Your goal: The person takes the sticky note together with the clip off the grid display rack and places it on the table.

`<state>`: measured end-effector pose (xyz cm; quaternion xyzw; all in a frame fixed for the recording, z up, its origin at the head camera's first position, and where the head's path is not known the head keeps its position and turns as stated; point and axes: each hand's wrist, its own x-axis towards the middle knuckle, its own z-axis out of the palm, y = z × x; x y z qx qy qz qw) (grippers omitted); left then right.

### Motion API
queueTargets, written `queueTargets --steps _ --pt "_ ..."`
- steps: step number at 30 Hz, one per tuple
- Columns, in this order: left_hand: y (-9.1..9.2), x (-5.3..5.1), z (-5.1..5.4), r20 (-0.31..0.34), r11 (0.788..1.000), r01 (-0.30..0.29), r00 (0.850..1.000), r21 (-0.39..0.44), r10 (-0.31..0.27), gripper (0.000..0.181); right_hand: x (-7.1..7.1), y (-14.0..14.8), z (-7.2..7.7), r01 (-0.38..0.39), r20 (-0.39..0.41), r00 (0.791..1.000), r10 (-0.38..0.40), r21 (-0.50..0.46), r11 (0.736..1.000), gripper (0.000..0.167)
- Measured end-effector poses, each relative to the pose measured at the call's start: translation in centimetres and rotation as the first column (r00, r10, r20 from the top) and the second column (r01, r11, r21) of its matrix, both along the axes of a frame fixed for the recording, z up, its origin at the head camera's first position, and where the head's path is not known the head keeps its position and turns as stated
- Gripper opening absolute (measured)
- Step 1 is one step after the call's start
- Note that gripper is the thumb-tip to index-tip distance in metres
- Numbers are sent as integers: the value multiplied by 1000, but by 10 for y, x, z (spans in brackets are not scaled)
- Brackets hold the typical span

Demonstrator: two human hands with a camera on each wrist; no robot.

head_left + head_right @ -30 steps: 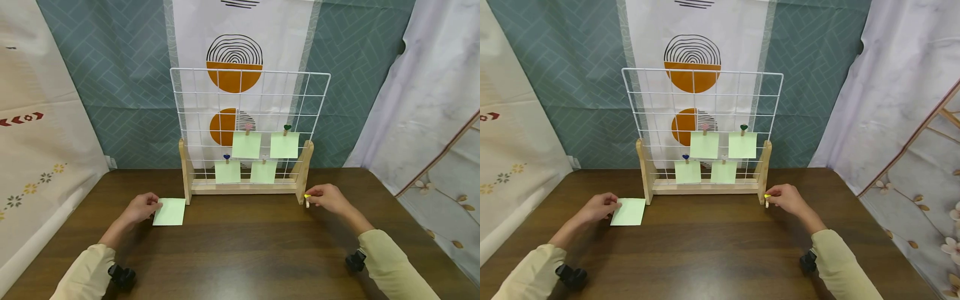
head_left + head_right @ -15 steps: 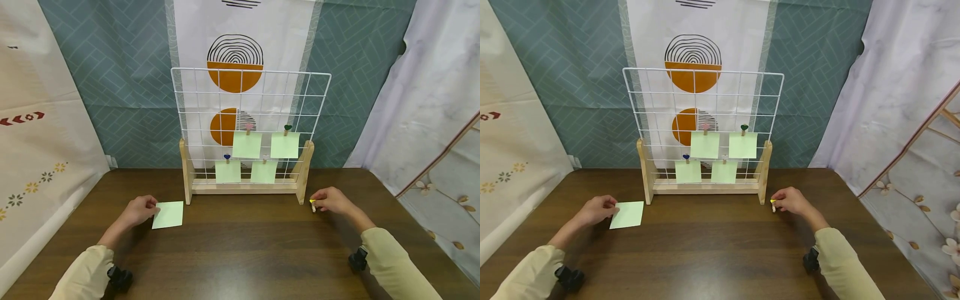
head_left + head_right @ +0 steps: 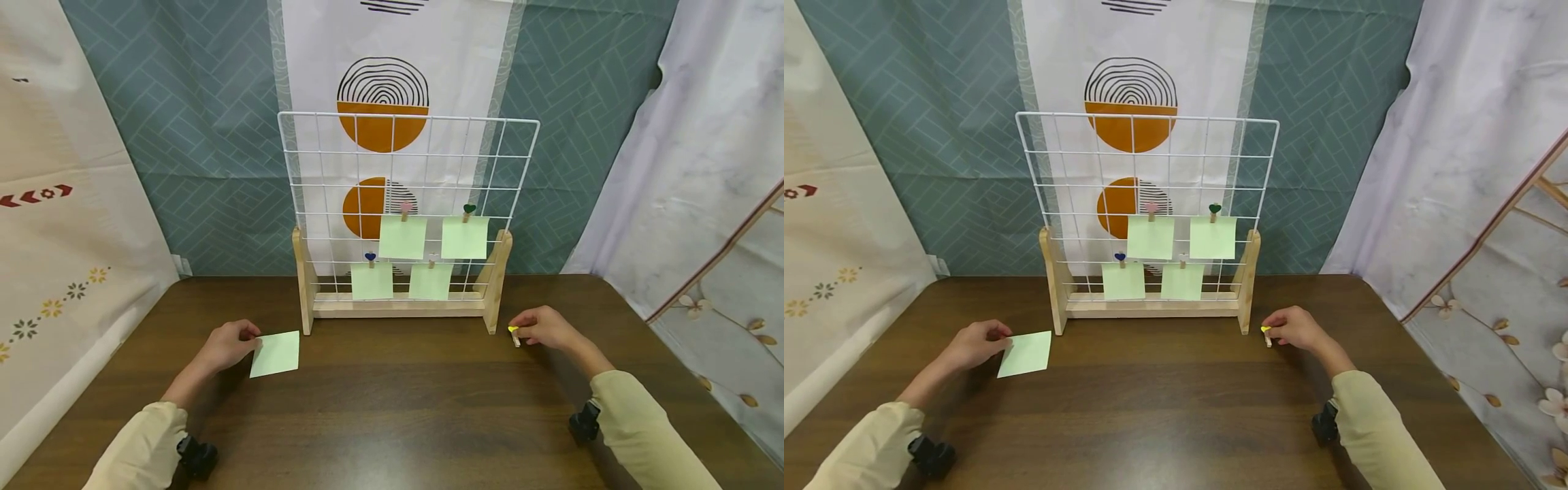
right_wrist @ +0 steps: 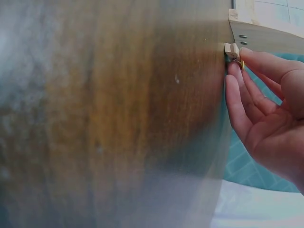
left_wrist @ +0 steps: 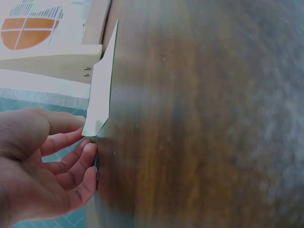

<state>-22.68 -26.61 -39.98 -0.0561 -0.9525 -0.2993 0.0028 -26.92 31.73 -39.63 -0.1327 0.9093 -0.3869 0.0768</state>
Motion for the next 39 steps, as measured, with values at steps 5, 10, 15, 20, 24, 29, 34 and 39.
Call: queueTargets --steps 5,10,15,20,24,29,34,39 --pt "-1 1 0 -6 1000 -3 1000 3 3 22 0 -1 1 7 -29 1000 -6 26 1000 20" --pt "-1 3 1 -22 1000 -14 1000 18 14 22 1 -1 3 11 -39 999 -10 36 999 23" --pt "-2 5 1 -52 999 -21 998 37 23 23 2 0 4 15 -38 999 -14 36 999 24" --pt "1 8 3 -96 998 -22 995 64 28 23 4 -1 7 44 -52 998 -43 32 999 27" --pt "7 9 6 -136 995 -33 990 97 46 24 4 -2 9 75 -98 993 -71 39 996 29" --pt "16 11 10 -175 992 -29 983 121 50 25 4 -5 13 120 -162 979 -121 -15 993 31" --pt "26 13 16 -178 988 -40 982 152 67 27 6 -13 24 145 -211 964 -161 -92 985 30" --pt "34 14 23 -183 979 -53 979 199 90 30 11 -23 38 147 -218 961 -173 -128 981 30"
